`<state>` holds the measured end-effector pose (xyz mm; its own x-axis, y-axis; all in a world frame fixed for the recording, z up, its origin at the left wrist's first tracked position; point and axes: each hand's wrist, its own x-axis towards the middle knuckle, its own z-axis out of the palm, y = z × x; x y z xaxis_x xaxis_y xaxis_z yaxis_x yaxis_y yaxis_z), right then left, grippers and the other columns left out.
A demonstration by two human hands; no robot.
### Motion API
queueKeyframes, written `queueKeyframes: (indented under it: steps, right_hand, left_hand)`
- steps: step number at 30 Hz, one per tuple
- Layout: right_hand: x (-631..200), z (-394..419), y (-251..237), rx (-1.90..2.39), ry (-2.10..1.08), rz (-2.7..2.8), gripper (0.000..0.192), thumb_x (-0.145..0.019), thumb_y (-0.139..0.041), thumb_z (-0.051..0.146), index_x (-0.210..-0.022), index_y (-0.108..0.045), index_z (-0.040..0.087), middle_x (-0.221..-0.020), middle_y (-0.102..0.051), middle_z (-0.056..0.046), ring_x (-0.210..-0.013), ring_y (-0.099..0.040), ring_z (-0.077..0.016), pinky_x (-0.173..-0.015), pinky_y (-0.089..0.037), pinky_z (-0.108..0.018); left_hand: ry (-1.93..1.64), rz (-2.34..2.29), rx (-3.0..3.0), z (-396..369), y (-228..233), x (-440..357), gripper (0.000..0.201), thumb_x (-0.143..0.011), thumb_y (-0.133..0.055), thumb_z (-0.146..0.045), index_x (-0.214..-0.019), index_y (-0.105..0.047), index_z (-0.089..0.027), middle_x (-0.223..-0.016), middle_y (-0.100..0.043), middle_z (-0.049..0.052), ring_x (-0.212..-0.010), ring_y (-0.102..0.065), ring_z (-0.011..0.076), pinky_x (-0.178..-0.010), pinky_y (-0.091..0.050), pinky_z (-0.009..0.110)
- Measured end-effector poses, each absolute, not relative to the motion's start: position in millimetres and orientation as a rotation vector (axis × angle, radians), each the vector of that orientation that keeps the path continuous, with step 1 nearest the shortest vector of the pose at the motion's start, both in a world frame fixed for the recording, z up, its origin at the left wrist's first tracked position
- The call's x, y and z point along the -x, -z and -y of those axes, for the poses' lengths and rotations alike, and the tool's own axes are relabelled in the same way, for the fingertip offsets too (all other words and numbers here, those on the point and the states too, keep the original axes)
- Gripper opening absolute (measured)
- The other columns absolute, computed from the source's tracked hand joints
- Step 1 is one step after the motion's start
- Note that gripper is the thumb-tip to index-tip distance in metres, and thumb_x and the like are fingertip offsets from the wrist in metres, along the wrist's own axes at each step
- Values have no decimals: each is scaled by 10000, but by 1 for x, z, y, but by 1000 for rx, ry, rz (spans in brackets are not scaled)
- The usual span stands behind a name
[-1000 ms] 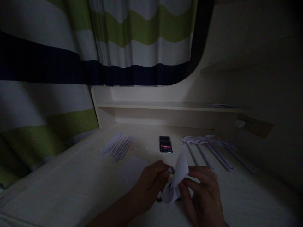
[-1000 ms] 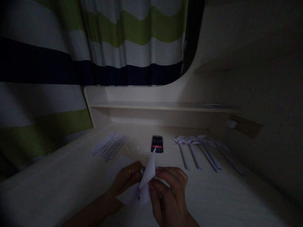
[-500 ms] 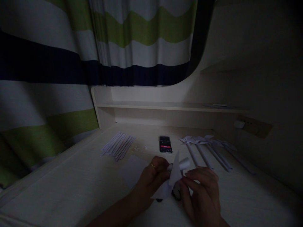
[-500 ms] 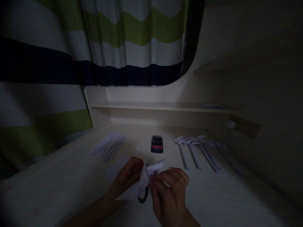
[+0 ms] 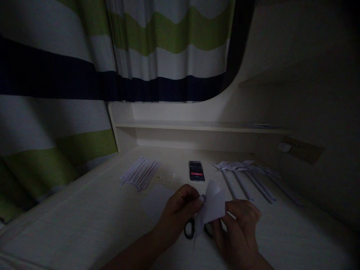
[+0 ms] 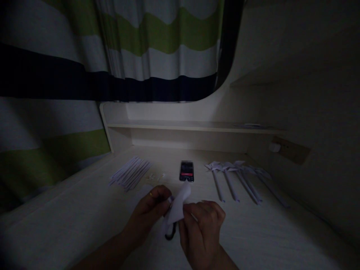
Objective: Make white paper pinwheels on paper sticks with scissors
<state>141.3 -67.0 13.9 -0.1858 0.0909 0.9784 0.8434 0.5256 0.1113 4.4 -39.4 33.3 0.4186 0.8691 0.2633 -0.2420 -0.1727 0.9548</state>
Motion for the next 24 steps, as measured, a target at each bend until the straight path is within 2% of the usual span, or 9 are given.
queueKeyframes:
  steps: [11,20,24]
  right_hand:
    - [-138,68,-15,855,798,1644,132,-710,-482,30,-760,-454,148,-815,-431,-37,-716,-426,-164,-638,-328,-362]
    - [-133,69,-9,938,460,1630,108,-737,-404,68,-811,-419,146,-810,-415,-53,-762,-403,-187,-604,-348,-334]
    - [-132,68,-9,935,529,1617,114,-723,-432,54,-790,-431,146,-802,-416,-44,-751,-405,-178,-614,-346,-333]
  left_hand:
    - [-1163,-544,-1384,38,-31,-4,123,-660,-595,-231,-704,-496,-172,-628,-426,-37,-591,-371,82,-552,-299,206]
    - [-1251,-533,-1440,38,-28,-4,109,-663,-600,-218,-640,-507,-166,-648,-439,-19,-598,-403,84,-547,-331,206]
    - [-1292,-498,-1453,37,-27,-4,72,-668,-600,-192,-643,-537,-168,-681,-449,-15,-634,-422,88,-583,-342,215]
